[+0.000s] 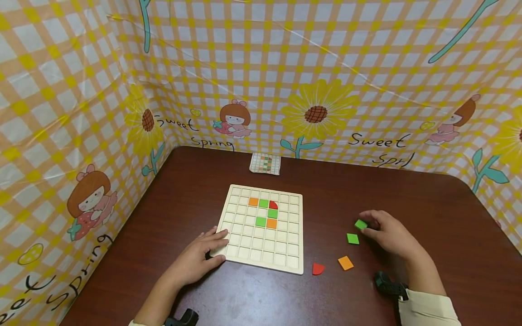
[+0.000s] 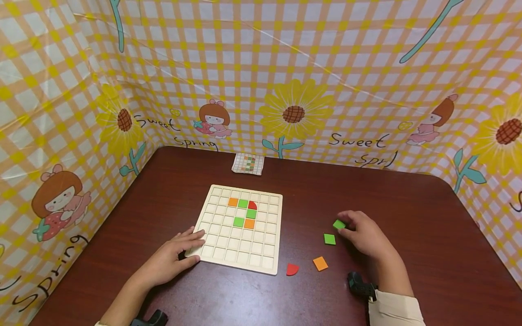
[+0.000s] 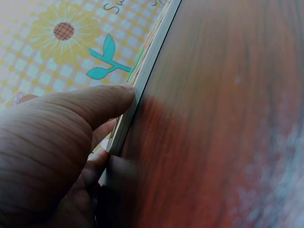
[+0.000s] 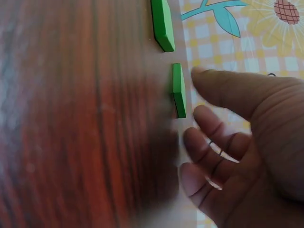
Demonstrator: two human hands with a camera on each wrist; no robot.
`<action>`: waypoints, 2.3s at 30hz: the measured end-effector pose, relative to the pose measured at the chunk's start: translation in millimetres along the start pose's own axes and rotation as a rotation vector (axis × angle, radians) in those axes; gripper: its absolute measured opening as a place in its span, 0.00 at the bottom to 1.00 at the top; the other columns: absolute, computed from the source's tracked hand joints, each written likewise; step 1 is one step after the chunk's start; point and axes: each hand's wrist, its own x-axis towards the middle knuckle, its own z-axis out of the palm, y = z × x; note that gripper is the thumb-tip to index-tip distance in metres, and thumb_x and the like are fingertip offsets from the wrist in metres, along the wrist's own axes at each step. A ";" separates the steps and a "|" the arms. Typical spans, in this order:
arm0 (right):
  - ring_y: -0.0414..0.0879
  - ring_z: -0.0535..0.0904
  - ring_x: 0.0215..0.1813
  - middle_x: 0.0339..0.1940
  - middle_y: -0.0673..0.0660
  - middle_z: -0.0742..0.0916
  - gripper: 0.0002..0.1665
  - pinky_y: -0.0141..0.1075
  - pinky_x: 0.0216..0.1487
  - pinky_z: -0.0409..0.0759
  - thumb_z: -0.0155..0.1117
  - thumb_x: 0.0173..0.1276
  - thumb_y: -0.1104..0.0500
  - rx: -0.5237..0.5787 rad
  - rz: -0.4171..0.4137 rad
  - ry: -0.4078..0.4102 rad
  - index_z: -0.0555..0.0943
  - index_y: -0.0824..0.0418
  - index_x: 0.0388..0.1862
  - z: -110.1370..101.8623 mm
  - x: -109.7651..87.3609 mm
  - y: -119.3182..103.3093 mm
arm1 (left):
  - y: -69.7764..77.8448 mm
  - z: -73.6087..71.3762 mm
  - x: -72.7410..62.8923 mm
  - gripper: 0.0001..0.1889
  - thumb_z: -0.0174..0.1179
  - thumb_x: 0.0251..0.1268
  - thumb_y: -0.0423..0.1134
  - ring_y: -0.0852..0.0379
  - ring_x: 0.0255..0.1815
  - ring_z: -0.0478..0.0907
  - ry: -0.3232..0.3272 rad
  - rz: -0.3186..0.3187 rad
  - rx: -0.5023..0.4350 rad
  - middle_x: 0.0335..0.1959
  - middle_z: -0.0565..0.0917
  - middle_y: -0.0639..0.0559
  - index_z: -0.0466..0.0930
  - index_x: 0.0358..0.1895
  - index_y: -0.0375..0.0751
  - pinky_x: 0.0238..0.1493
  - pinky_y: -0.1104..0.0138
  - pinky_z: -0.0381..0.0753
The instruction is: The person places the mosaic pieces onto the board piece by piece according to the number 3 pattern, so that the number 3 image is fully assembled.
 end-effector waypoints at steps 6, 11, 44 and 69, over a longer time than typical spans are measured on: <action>0.59 0.77 0.48 0.54 0.68 0.79 0.22 0.51 0.45 0.77 0.63 0.70 0.65 -0.001 0.010 -0.039 0.74 0.70 0.61 1.5 -0.2 4.8 | -0.9 0.4 0.3 0.21 0.66 0.64 0.35 0.43 0.76 0.57 -0.001 -0.001 -0.003 0.70 0.72 0.48 0.81 0.61 0.36 0.74 0.41 0.51; 0.62 0.76 0.51 0.55 0.70 0.78 0.22 0.55 0.46 0.77 0.62 0.71 0.67 -0.007 -0.003 -0.052 0.73 0.71 0.62 1.9 0.8 6.2 | -1.0 0.9 0.7 0.21 0.66 0.64 0.35 0.43 0.76 0.57 0.001 0.004 0.002 0.70 0.72 0.48 0.81 0.61 0.36 0.74 0.41 0.51; 0.53 0.76 0.46 0.52 0.61 0.80 0.19 0.48 0.45 0.77 0.61 0.69 0.70 0.022 -0.132 -0.031 0.79 0.68 0.59 24.5 26.8 -52.8 | -0.1 1.2 -0.7 0.21 0.66 0.65 0.36 0.41 0.76 0.58 0.008 0.027 0.002 0.70 0.73 0.46 0.80 0.61 0.35 0.73 0.40 0.52; 0.48 0.73 0.44 0.49 0.55 0.79 0.19 0.42 0.43 0.76 0.58 0.69 0.70 0.127 -0.257 -0.129 0.80 0.64 0.58 63.5 59.6 -123.8 | 0.2 0.6 -0.7 0.21 0.65 0.66 0.36 0.42 0.76 0.57 -0.002 0.024 0.012 0.70 0.72 0.46 0.80 0.61 0.36 0.74 0.41 0.52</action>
